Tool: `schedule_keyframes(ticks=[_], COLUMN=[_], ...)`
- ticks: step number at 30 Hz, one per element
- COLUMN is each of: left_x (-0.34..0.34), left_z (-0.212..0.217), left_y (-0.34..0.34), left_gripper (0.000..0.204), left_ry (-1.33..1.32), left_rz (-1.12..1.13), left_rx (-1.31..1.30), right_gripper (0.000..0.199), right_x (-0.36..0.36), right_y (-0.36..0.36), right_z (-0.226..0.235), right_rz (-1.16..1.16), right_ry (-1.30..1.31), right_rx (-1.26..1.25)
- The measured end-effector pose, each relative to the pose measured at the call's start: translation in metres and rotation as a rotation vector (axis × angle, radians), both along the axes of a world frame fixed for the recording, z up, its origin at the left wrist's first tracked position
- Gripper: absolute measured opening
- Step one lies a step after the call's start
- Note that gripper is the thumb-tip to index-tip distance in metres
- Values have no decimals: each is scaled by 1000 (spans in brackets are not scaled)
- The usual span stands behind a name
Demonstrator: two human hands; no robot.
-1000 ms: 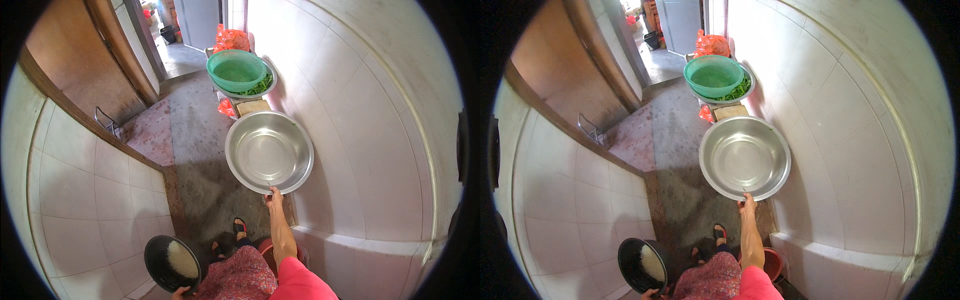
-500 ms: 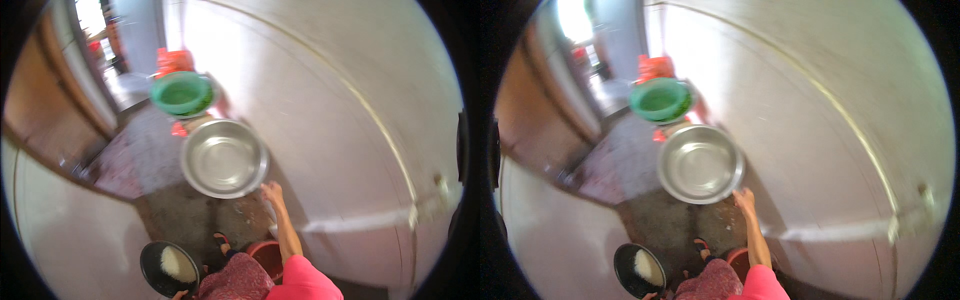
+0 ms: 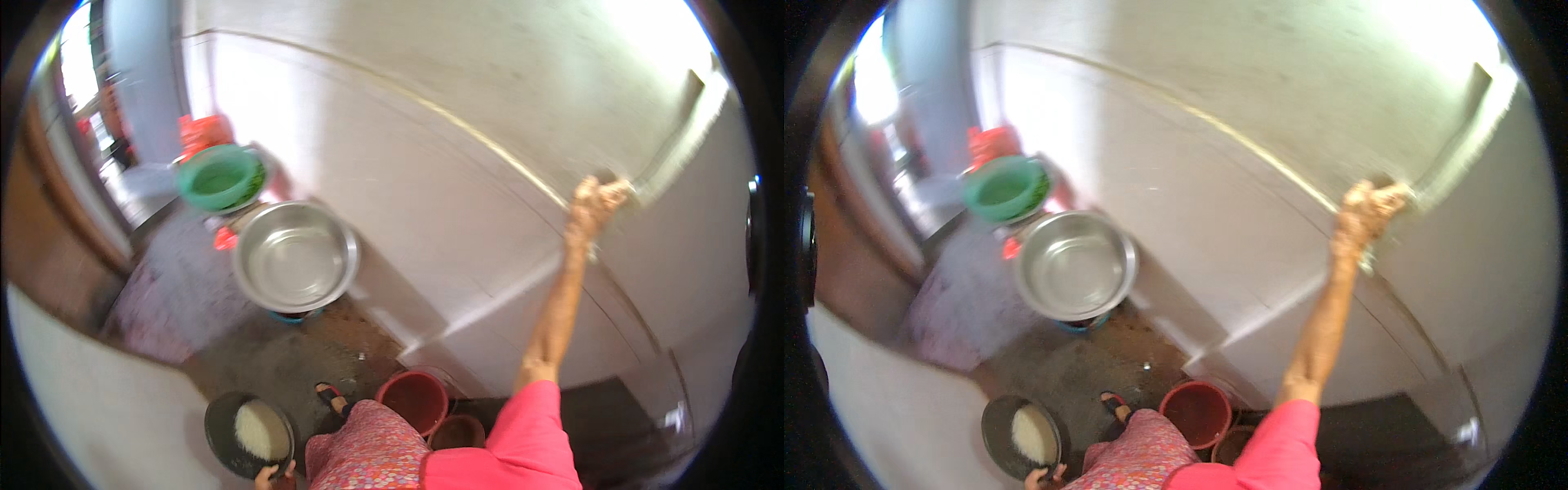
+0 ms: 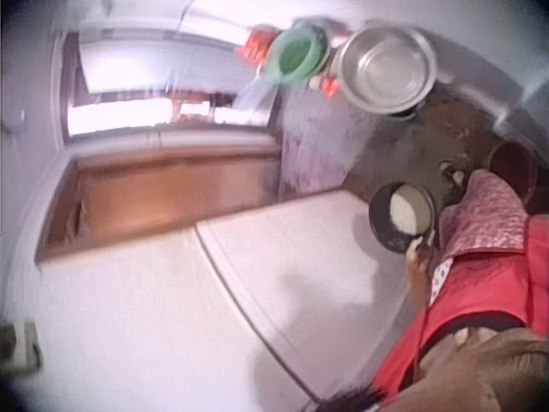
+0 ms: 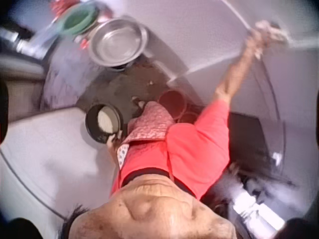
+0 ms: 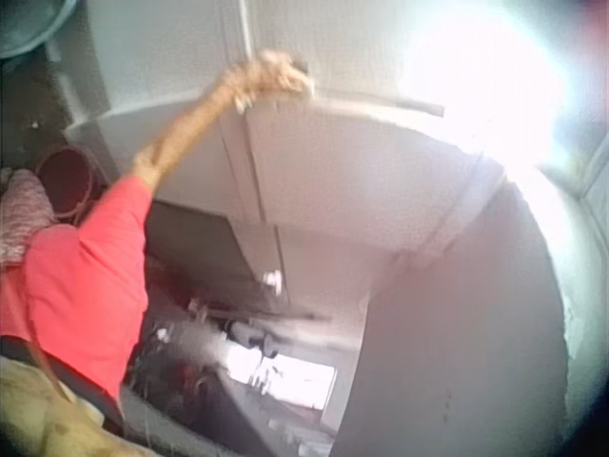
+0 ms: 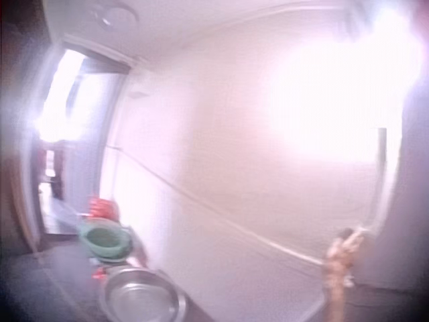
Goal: The person retrieves a pot of rice from a storage area and moves to a utility room. They fill the pot with water from a wall tap, wash the rice by hand, and drain the water into a large metal basin. This process is repeated multiple times to clean the rice.
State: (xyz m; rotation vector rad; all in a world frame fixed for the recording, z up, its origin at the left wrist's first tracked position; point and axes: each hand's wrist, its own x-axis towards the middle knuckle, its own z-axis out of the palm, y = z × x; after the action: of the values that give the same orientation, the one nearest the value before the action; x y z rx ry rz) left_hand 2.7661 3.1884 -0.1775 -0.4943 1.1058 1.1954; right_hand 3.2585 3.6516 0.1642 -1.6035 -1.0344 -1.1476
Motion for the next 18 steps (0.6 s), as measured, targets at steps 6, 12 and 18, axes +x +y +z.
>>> schedule_keyframes(ticks=[6,12,18], left_x=[34,69,77], left_z=[26,42,-33], left_y=[-25,-71,-115], left_gripper=[48,48,43], left_ry=[-41,-23,-109], left_rz=[382,597,544], left_rx=[14,20,128], right_gripper=[42,33,26], right_x=[129,164,169], right_y=[36,47,35], right_z=[-3,-24,-33], right_rz=[-199,-350,-492], right_ry=[-23,-200,-348], right_rx=[-387,-480,-401])
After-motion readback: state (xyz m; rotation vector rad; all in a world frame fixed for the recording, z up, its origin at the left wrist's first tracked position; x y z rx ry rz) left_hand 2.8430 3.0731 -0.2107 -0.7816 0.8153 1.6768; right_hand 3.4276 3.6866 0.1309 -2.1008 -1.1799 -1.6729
